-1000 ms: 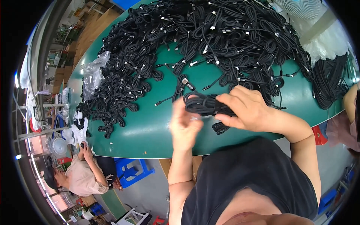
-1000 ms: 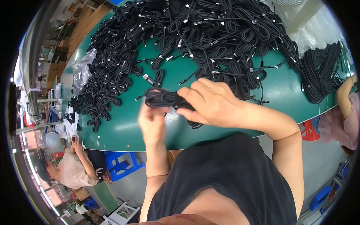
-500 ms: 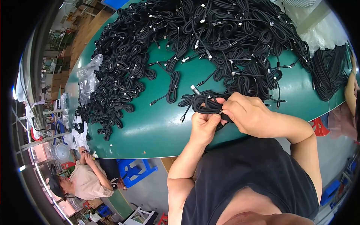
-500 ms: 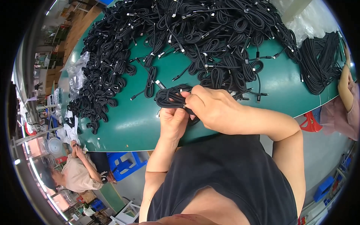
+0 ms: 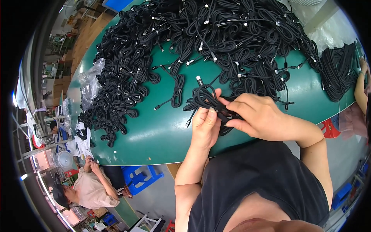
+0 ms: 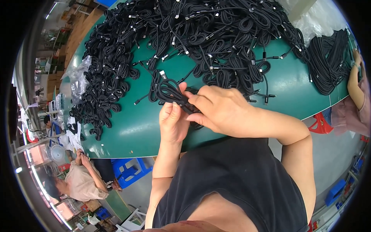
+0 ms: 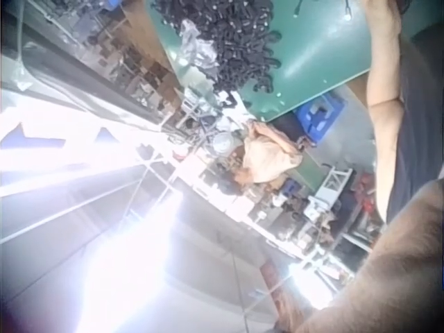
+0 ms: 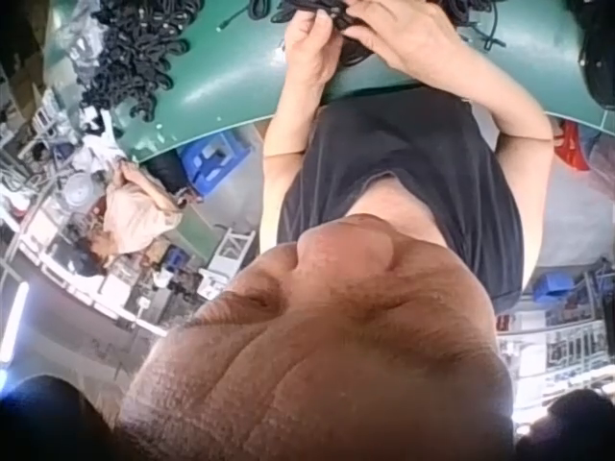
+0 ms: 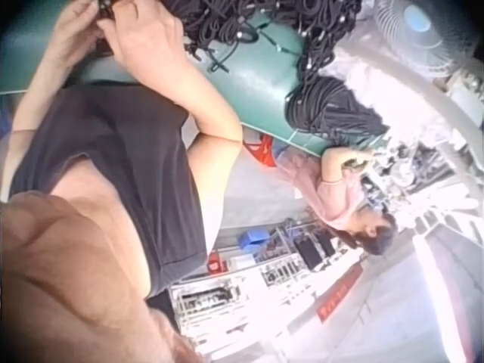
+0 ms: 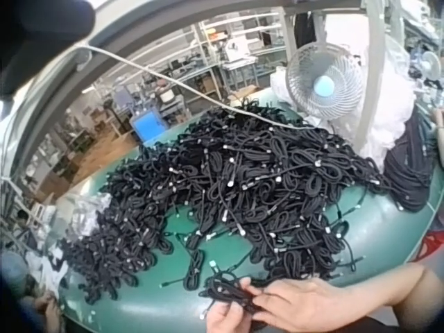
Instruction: Bundling and organizing black electronic cables at a factory workstation.
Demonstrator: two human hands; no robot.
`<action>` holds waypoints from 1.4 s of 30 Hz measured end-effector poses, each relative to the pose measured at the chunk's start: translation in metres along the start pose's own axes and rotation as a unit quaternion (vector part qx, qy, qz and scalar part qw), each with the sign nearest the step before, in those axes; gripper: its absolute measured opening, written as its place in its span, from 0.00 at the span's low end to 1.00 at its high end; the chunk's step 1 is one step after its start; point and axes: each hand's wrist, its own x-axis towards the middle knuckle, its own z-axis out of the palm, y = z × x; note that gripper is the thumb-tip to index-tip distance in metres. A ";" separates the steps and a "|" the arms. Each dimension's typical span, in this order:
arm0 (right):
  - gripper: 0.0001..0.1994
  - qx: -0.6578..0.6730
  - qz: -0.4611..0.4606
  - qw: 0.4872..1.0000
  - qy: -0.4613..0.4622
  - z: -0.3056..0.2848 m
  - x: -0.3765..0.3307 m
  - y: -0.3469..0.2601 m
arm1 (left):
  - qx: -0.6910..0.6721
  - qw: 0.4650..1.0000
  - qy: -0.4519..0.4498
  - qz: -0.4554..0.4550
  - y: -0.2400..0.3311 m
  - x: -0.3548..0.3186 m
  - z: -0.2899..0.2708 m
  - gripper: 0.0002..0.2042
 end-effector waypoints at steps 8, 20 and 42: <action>0.20 -0.024 -0.093 0.991 0.097 -0.006 0.024 0.034 | 0.032 0.992 -0.068 -0.097 0.001 -0.001 -0.008 0.22; 0.22 0.005 0.082 0.992 0.091 0.013 0.029 0.036 | 0.475 0.872 0.076 0.093 -0.011 -0.019 -0.004 0.12; 0.08 0.202 0.122 0.968 0.080 -0.005 0.026 0.016 | 0.213 0.975 -0.003 -0.068 0.009 -0.013 -0.001 0.17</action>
